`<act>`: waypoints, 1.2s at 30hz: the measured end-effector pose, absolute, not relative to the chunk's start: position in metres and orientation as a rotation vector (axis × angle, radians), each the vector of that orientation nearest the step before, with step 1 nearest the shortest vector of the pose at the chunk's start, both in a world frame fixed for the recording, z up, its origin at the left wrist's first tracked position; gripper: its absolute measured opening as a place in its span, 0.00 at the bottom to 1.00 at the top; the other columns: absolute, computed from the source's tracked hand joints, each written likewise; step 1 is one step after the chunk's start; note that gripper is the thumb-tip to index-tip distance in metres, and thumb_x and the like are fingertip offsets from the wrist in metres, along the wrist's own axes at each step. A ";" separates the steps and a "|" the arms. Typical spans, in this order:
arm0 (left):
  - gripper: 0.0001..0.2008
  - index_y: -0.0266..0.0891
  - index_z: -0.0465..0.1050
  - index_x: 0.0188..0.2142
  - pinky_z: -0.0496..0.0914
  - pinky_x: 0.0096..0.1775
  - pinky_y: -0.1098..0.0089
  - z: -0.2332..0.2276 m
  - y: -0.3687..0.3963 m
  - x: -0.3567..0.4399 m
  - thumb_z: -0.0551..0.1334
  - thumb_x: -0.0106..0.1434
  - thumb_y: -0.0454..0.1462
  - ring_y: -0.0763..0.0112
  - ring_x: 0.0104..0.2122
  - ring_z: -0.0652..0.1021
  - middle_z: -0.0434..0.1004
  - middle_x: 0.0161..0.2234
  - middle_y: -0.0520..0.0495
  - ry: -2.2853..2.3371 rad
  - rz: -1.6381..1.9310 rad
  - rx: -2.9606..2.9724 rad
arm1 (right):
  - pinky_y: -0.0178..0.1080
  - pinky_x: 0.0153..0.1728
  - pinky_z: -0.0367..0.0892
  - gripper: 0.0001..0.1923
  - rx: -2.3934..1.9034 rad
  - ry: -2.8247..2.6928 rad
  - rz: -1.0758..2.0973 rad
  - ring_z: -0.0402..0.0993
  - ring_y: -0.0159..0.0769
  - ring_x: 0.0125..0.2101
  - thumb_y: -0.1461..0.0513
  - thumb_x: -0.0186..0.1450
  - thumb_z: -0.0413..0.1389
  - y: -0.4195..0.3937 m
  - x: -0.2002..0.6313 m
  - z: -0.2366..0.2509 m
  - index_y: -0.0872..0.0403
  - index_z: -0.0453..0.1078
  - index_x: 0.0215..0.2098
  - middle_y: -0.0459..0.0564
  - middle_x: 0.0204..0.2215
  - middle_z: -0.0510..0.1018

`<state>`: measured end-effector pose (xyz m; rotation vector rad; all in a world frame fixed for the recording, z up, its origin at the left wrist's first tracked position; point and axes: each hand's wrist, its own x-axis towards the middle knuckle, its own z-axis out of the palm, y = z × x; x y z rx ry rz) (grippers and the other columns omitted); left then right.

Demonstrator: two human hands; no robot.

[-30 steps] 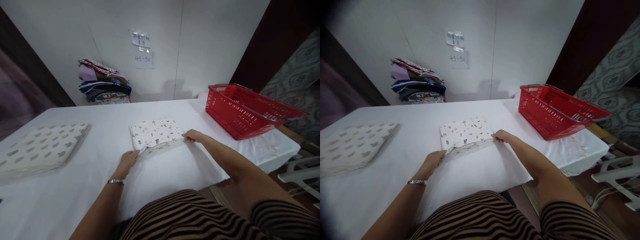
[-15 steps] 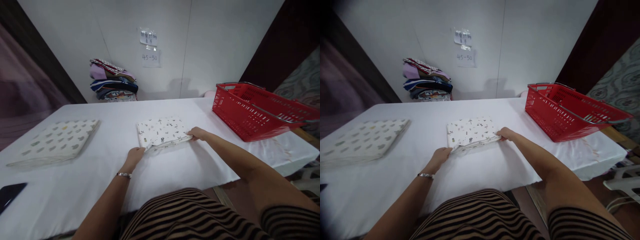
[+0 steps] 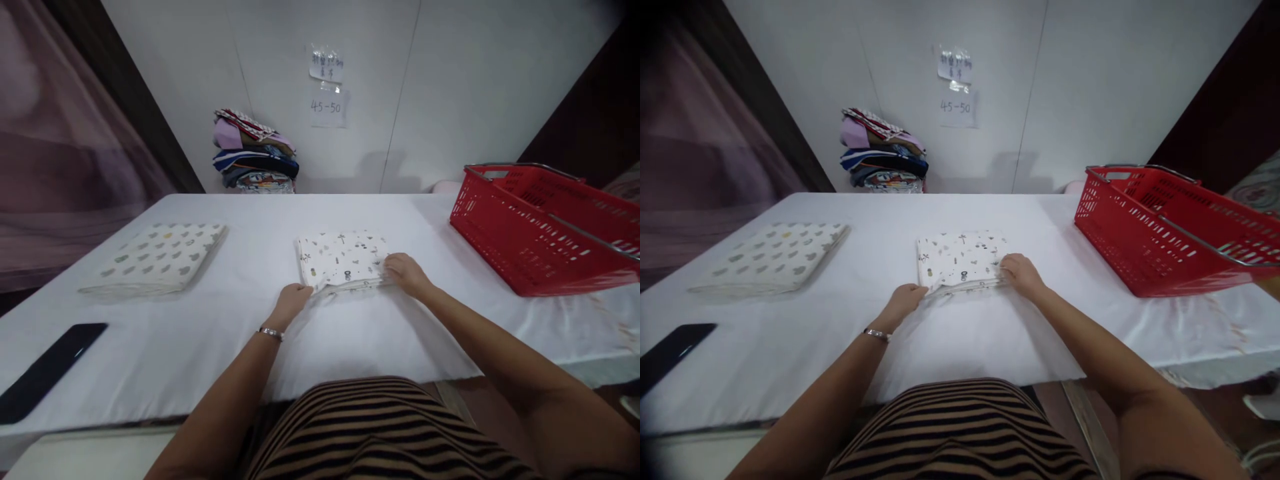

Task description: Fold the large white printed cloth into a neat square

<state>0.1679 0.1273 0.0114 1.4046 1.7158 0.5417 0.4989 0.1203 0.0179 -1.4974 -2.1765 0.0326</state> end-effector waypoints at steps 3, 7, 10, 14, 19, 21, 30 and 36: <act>0.12 0.40 0.60 0.18 0.56 0.23 0.72 0.008 0.129 0.167 0.59 0.51 0.42 0.75 0.19 0.62 0.60 0.16 0.55 1.707 0.553 1.387 | 0.45 0.46 0.64 0.12 -1.177 -2.379 0.057 0.69 0.41 0.44 0.60 0.67 0.49 0.122 0.476 0.016 0.53 0.74 0.41 0.55 0.43 0.76; 0.12 0.40 0.61 0.18 0.56 0.22 0.73 0.002 0.131 0.164 0.58 0.52 0.43 0.75 0.18 0.62 0.60 0.15 0.55 1.678 0.572 1.366 | 0.45 0.43 0.66 0.15 -1.147 -2.416 0.080 0.70 0.42 0.42 0.60 0.68 0.47 0.129 0.472 0.004 0.53 0.76 0.41 0.55 0.40 0.77; 0.11 0.39 0.63 0.20 0.57 0.23 0.73 -0.001 0.131 0.163 0.59 0.52 0.43 0.75 0.18 0.63 0.62 0.15 0.54 1.664 0.583 1.350 | 0.45 0.42 0.66 0.16 -1.177 -2.394 0.041 0.70 0.42 0.41 0.61 0.69 0.46 0.129 0.479 -0.006 0.53 0.76 0.40 0.56 0.39 0.77; 0.12 0.39 0.62 0.19 0.57 0.22 0.73 0.000 0.130 0.163 0.58 0.52 0.43 0.75 0.18 0.64 0.62 0.15 0.54 1.654 0.583 1.348 | 0.46 0.42 0.67 0.14 -1.205 -2.408 0.035 0.70 0.41 0.40 0.62 0.68 0.47 0.125 0.482 -0.006 0.52 0.76 0.39 0.55 0.39 0.77; 0.12 0.39 0.62 0.19 0.56 0.21 0.72 0.000 0.130 0.164 0.58 0.52 0.42 0.75 0.17 0.63 0.62 0.15 0.54 1.678 0.579 1.360 | 0.48 0.48 0.66 0.15 -1.238 -2.412 0.098 0.69 0.44 0.49 0.60 0.68 0.49 0.119 0.475 0.002 0.52 0.73 0.48 0.56 0.48 0.75; 0.11 0.39 0.63 0.20 0.56 0.21 0.73 -0.001 0.129 0.165 0.58 0.53 0.42 0.75 0.17 0.63 0.63 0.15 0.53 1.685 0.589 1.374 | 0.51 0.53 0.62 0.20 -1.261 -2.446 0.060 0.64 0.45 0.56 0.58 0.68 0.49 0.114 0.472 -0.004 0.52 0.66 0.56 0.57 0.55 0.70; 0.11 0.38 0.67 0.24 0.62 0.27 0.71 0.019 0.124 0.161 0.58 0.56 0.43 0.70 0.25 0.72 0.72 0.24 0.49 1.762 0.502 1.551 | 0.49 0.59 0.57 0.28 -1.259 -2.554 -0.196 0.53 0.41 0.62 0.56 0.70 0.44 0.108 0.476 -0.038 0.48 0.46 0.67 0.51 0.63 0.58; 0.18 0.40 0.66 0.51 0.60 0.55 0.59 0.035 0.128 0.197 0.53 0.65 0.44 0.60 0.55 0.67 0.69 0.54 0.42 1.667 0.769 2.463 | 0.50 0.59 0.56 0.29 -1.246 -2.557 -0.187 0.52 0.41 0.63 0.56 0.70 0.44 0.110 0.477 -0.041 0.47 0.44 0.68 0.49 0.63 0.57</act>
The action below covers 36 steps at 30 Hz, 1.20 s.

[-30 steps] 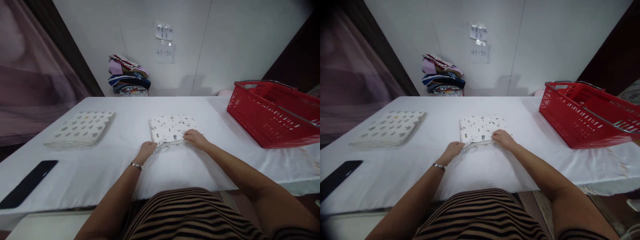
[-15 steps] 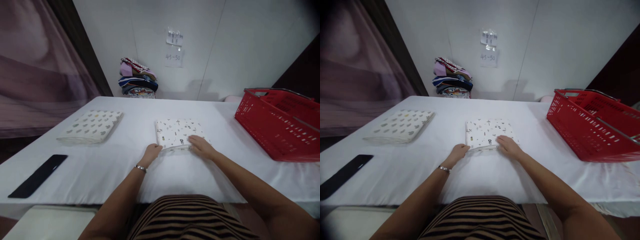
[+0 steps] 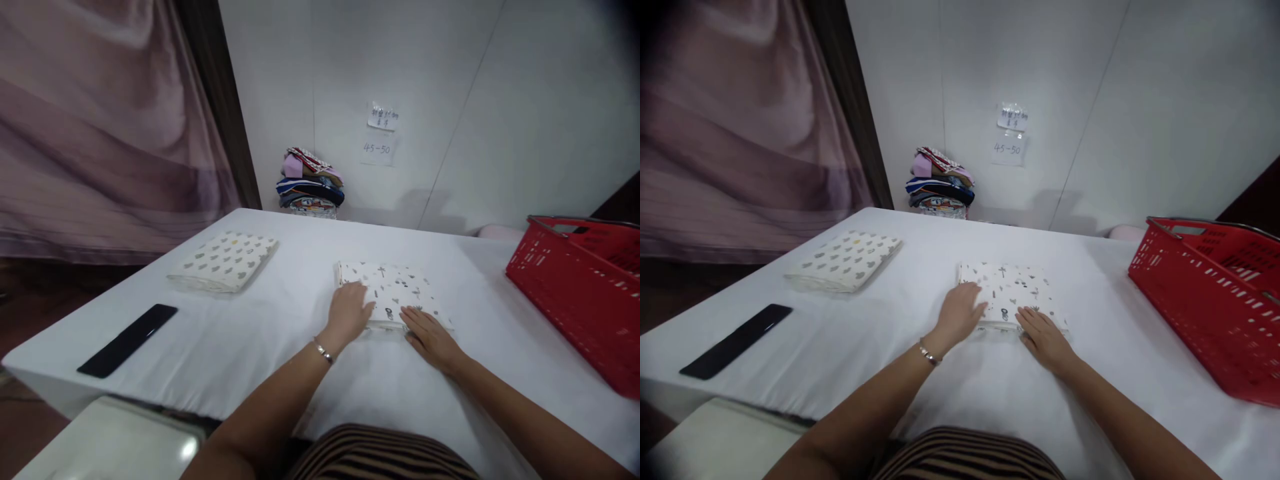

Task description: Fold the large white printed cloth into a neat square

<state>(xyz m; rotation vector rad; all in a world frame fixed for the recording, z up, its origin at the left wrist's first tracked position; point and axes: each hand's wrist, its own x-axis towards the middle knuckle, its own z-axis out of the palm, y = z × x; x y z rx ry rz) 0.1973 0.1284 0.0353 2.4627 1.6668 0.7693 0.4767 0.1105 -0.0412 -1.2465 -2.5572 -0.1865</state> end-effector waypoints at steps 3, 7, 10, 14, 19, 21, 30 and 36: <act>0.28 0.39 0.60 0.58 0.53 0.60 0.53 0.013 0.135 0.209 0.53 0.64 0.52 0.56 0.61 0.60 0.61 0.61 0.40 1.404 0.594 2.738 | 0.51 0.60 0.55 0.28 -1.271 -2.546 -0.142 0.51 0.41 0.63 0.56 0.70 0.44 0.107 0.479 -0.043 0.47 0.46 0.67 0.49 0.63 0.57; 0.34 0.37 0.58 0.60 0.51 0.61 0.51 -0.015 0.138 0.206 0.49 0.64 0.56 0.54 0.62 0.58 0.58 0.62 0.39 1.413 0.462 2.763 | 0.52 0.61 0.53 0.27 -1.358 -2.530 0.075 0.51 0.42 0.63 0.52 0.70 0.43 0.104 0.479 -0.033 0.47 0.52 0.66 0.49 0.64 0.57; 0.34 0.37 0.56 0.61 0.50 0.61 0.50 -0.019 0.138 0.204 0.48 0.64 0.57 0.53 0.62 0.57 0.57 0.63 0.38 1.420 0.468 2.777 | 0.52 0.61 0.53 0.28 -1.415 -2.437 0.223 0.49 0.42 0.64 0.49 0.70 0.40 0.119 0.472 -0.013 0.48 0.53 0.65 0.50 0.64 0.56; 0.35 0.36 0.55 0.62 0.48 0.62 0.50 -0.017 0.138 0.206 0.47 0.64 0.57 0.53 0.63 0.56 0.56 0.63 0.38 1.443 0.445 2.760 | 0.54 0.63 0.44 0.30 -1.563 -2.338 0.109 0.38 0.44 0.66 0.48 0.70 0.37 0.161 0.465 0.005 0.51 0.53 0.65 0.50 0.66 0.48; 0.36 0.36 0.54 0.62 0.48 0.62 0.51 -0.020 0.135 0.203 0.46 0.64 0.57 0.54 0.64 0.54 0.54 0.64 0.39 1.437 0.416 2.743 | 0.57 0.60 0.48 0.33 -2.064 -2.227 0.132 0.41 0.48 0.65 0.47 0.68 0.37 0.194 0.479 -0.019 0.54 0.52 0.65 0.54 0.66 0.49; 0.37 0.36 0.53 0.63 0.47 0.63 0.51 -0.019 0.133 0.201 0.46 0.64 0.58 0.54 0.64 0.53 0.53 0.64 0.40 1.429 0.424 2.722 | 0.55 0.59 0.50 0.33 -2.083 -2.234 0.132 0.42 0.47 0.65 0.46 0.68 0.36 0.196 0.485 -0.031 0.54 0.52 0.65 0.53 0.66 0.48; 0.42 0.36 0.54 0.63 0.45 0.63 0.50 0.037 0.191 0.223 0.37 0.62 0.62 0.54 0.65 0.49 0.47 0.66 0.40 1.571 0.291 2.427 | 0.52 0.58 0.55 0.33 -2.010 -2.260 0.066 0.42 0.48 0.65 0.46 0.68 0.37 0.197 0.487 -0.037 0.56 0.53 0.65 0.55 0.66 0.50; 0.39 0.36 0.46 0.66 0.43 0.63 0.49 0.004 0.235 0.210 0.39 0.64 0.58 0.57 0.66 0.43 0.40 0.67 0.42 1.851 0.258 2.283 | 0.52 0.59 0.52 0.33 -1.968 -2.268 0.139 0.41 0.47 0.65 0.46 0.69 0.36 0.192 0.487 -0.033 0.54 0.52 0.65 0.54 0.66 0.49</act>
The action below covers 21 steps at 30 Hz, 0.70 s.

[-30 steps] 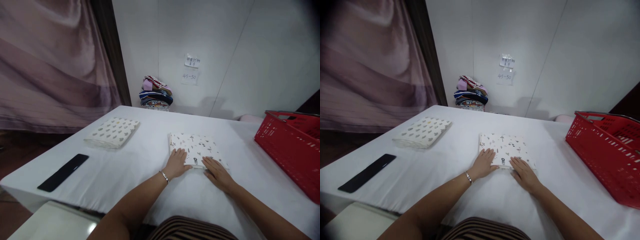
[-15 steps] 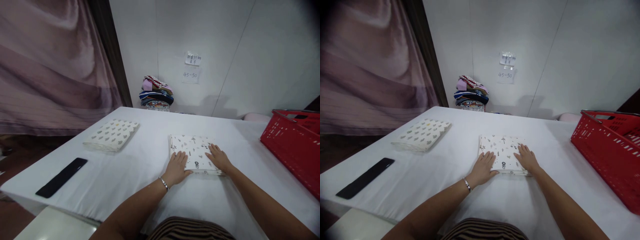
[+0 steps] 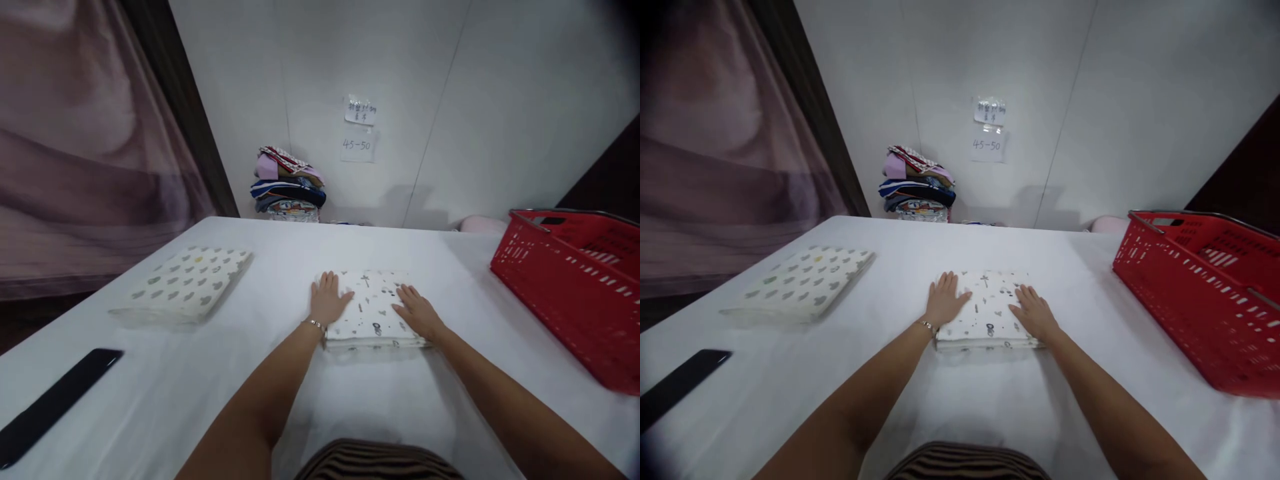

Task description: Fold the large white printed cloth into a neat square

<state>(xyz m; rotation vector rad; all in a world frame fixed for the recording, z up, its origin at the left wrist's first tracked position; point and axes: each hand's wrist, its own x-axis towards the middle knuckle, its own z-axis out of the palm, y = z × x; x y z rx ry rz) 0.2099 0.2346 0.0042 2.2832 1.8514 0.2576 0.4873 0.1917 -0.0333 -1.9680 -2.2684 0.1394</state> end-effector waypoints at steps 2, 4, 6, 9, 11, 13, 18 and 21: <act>0.38 0.37 0.46 0.66 0.44 0.62 0.49 -0.007 0.236 0.205 0.39 0.64 0.58 0.57 0.66 0.43 0.40 0.67 0.43 1.858 0.287 2.296 | 0.52 0.60 0.50 0.33 -1.989 -2.272 0.179 0.40 0.46 0.66 0.45 0.69 0.36 0.189 0.486 -0.028 0.53 0.51 0.65 0.54 0.66 0.48; 0.38 0.38 0.47 0.66 0.46 0.62 0.48 -0.011 0.236 0.203 0.40 0.64 0.57 0.56 0.66 0.44 0.41 0.67 0.42 1.848 0.308 2.322 | 0.54 0.60 0.47 0.34 -2.030 -2.280 0.238 0.39 0.47 0.66 0.43 0.68 0.35 0.189 0.482 -0.019 0.52 0.51 0.65 0.53 0.67 0.47; 0.37 0.37 0.48 0.65 0.46 0.62 0.47 -0.012 0.236 0.204 0.41 0.64 0.57 0.55 0.66 0.45 0.42 0.67 0.41 1.841 0.325 2.341 | 0.57 0.61 0.44 0.35 -2.060 -2.283 0.258 0.38 0.48 0.66 0.42 0.67 0.35 0.196 0.474 -0.006 0.51 0.50 0.66 0.53 0.67 0.47; 0.37 0.36 0.49 0.65 0.46 0.62 0.47 -0.011 0.237 0.207 0.42 0.65 0.56 0.54 0.66 0.45 0.43 0.67 0.40 1.854 0.334 2.366 | 0.56 0.62 0.37 0.38 -2.020 -2.272 0.158 0.33 0.47 0.66 0.41 0.67 0.33 0.221 0.459 0.012 0.53 0.46 0.67 0.54 0.67 0.43; 0.37 0.35 0.50 0.65 0.46 0.62 0.46 -0.011 0.237 0.207 0.43 0.65 0.56 0.54 0.66 0.45 0.44 0.67 0.41 1.872 0.332 2.376 | 0.52 0.63 0.35 0.40 -1.943 -2.300 0.126 0.31 0.45 0.66 0.41 0.67 0.32 0.240 0.453 0.015 0.56 0.43 0.68 0.55 0.68 0.40; 0.37 0.36 0.49 0.65 0.45 0.62 0.46 -0.011 0.237 0.206 0.42 0.65 0.56 0.55 0.66 0.45 0.44 0.67 0.41 1.874 0.327 2.381 | 0.52 0.63 0.35 0.41 -1.949 -2.329 0.178 0.31 0.44 0.66 0.41 0.67 0.32 0.255 0.452 0.009 0.58 0.42 0.68 0.55 0.68 0.40; 0.37 0.39 0.48 0.65 0.45 0.62 0.46 -0.015 0.235 0.203 0.41 0.65 0.57 0.56 0.66 0.45 0.43 0.67 0.43 1.847 0.338 2.389 | 0.53 0.63 0.35 0.42 -2.025 -2.308 0.264 0.31 0.44 0.66 0.39 0.66 0.31 0.263 0.464 -0.019 0.56 0.42 0.68 0.52 0.68 0.41; 0.36 0.39 0.49 0.65 0.44 0.62 0.46 -0.017 0.235 0.204 0.41 0.65 0.57 0.57 0.66 0.45 0.44 0.67 0.43 1.857 0.358 2.393 | 0.53 0.63 0.35 0.41 -2.021 -2.301 0.262 0.31 0.43 0.66 0.40 0.66 0.32 0.262 0.465 -0.019 0.56 0.43 0.68 0.51 0.68 0.41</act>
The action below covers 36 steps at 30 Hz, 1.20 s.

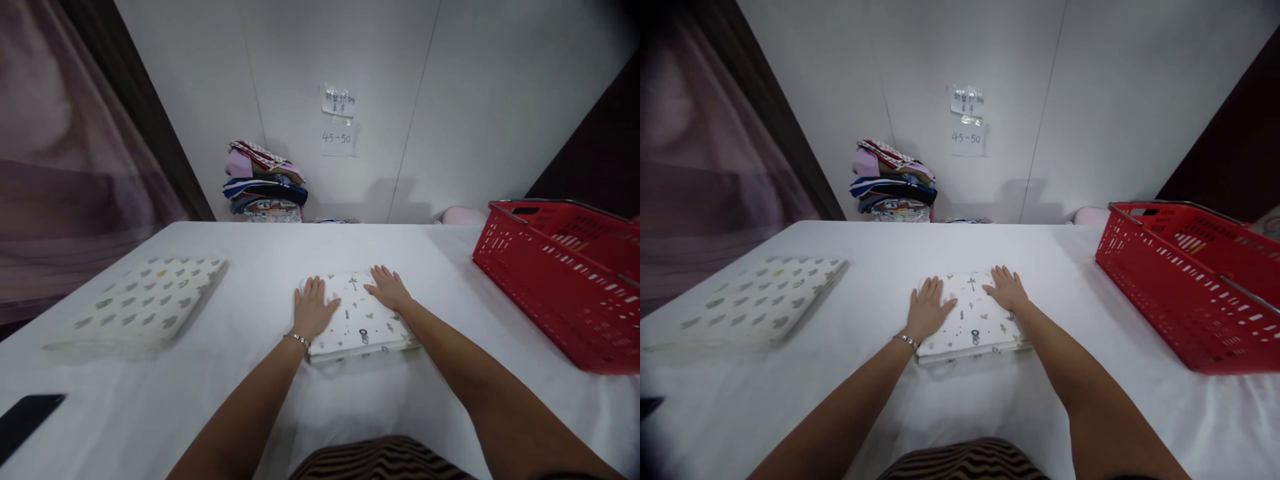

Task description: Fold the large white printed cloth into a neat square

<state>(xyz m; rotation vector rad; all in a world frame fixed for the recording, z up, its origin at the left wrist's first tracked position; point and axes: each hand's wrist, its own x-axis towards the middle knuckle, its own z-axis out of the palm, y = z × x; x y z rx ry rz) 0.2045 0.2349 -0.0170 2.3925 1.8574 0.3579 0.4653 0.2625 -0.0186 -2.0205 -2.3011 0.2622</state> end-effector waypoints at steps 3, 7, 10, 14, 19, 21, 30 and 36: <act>0.36 0.38 0.49 0.65 0.43 0.62 0.46 -0.008 0.238 0.206 0.42 0.65 0.56 0.57 0.66 0.45 0.43 0.67 0.43 1.835 0.316 2.378 | 0.54 0.63 0.37 0.40 -2.053 -2.288 0.344 0.33 0.44 0.66 0.41 0.67 0.32 0.262 0.462 -0.003 0.55 0.44 0.68 0.52 0.68 0.42; 0.39 0.36 0.46 0.66 0.44 0.61 0.44 0.017 0.235 0.206 0.40 0.64 0.58 0.55 0.66 0.44 0.40 0.67 0.41 1.781 0.205 2.250 | 0.55 0.62 0.36 0.40 -2.021 -2.294 0.339 0.32 0.46 0.66 0.41 0.67 0.32 0.242 0.455 0.021 0.56 0.44 0.68 0.54 0.68 0.41; 0.40 0.37 0.44 0.66 0.39 0.63 0.46 0.025 0.214 0.202 0.40 0.63 0.60 0.57 0.66 0.42 0.38 0.68 0.43 1.689 0.287 2.382 | 0.53 0.63 0.33 0.39 -1.818 -2.411 0.282 0.31 0.44 0.66 0.40 0.67 0.32 0.203 0.449 0.023 0.53 0.43 0.68 0.51 0.68 0.39; 0.38 0.40 0.49 0.65 0.40 0.63 0.48 0.008 0.173 0.197 0.42 0.63 0.60 0.56 0.66 0.46 0.45 0.67 0.44 1.509 0.270 2.543 | 0.53 0.63 0.34 0.37 -1.645 -2.569 0.243 0.33 0.45 0.66 0.41 0.67 0.34 0.155 0.447 0.003 0.48 0.44 0.68 0.49 0.67 0.43; 0.37 0.41 0.51 0.65 0.42 0.62 0.45 -0.007 0.157 0.196 0.43 0.63 0.60 0.54 0.66 0.48 0.46 0.67 0.44 1.532 0.293 2.526 | 0.52 0.64 0.35 0.35 -1.646 -2.576 0.197 0.36 0.43 0.66 0.42 0.68 0.34 0.143 0.450 -0.013 0.49 0.46 0.67 0.49 0.67 0.44; 0.37 0.42 0.51 0.64 0.42 0.62 0.45 -0.004 0.160 0.197 0.43 0.63 0.59 0.54 0.66 0.48 0.47 0.67 0.45 1.532 0.294 2.523 | 0.52 0.64 0.35 0.36 -1.661 -2.586 0.230 0.35 0.43 0.66 0.42 0.68 0.34 0.146 0.451 -0.010 0.50 0.46 0.67 0.49 0.67 0.44; 0.33 0.39 0.55 0.62 0.41 0.63 0.46 -0.007 0.133 0.193 0.46 0.66 0.55 0.56 0.65 0.49 0.51 0.65 0.41 1.588 0.545 2.625 | 0.58 0.62 0.37 0.35 -1.567 -2.613 0.140 0.37 0.47 0.66 0.42 0.68 0.37 0.137 0.439 -0.004 0.47 0.47 0.67 0.51 0.67 0.44; 0.29 0.39 0.59 0.60 0.50 0.62 0.49 -0.017 0.123 0.187 0.49 0.66 0.53 0.57 0.64 0.53 0.58 0.63 0.42 1.535 0.576 2.543 | 0.57 0.62 0.41 0.34 -1.425 -2.652 0.069 0.43 0.47 0.65 0.43 0.67 0.41 0.127 0.435 -0.020 0.47 0.48 0.67 0.52 0.66 0.50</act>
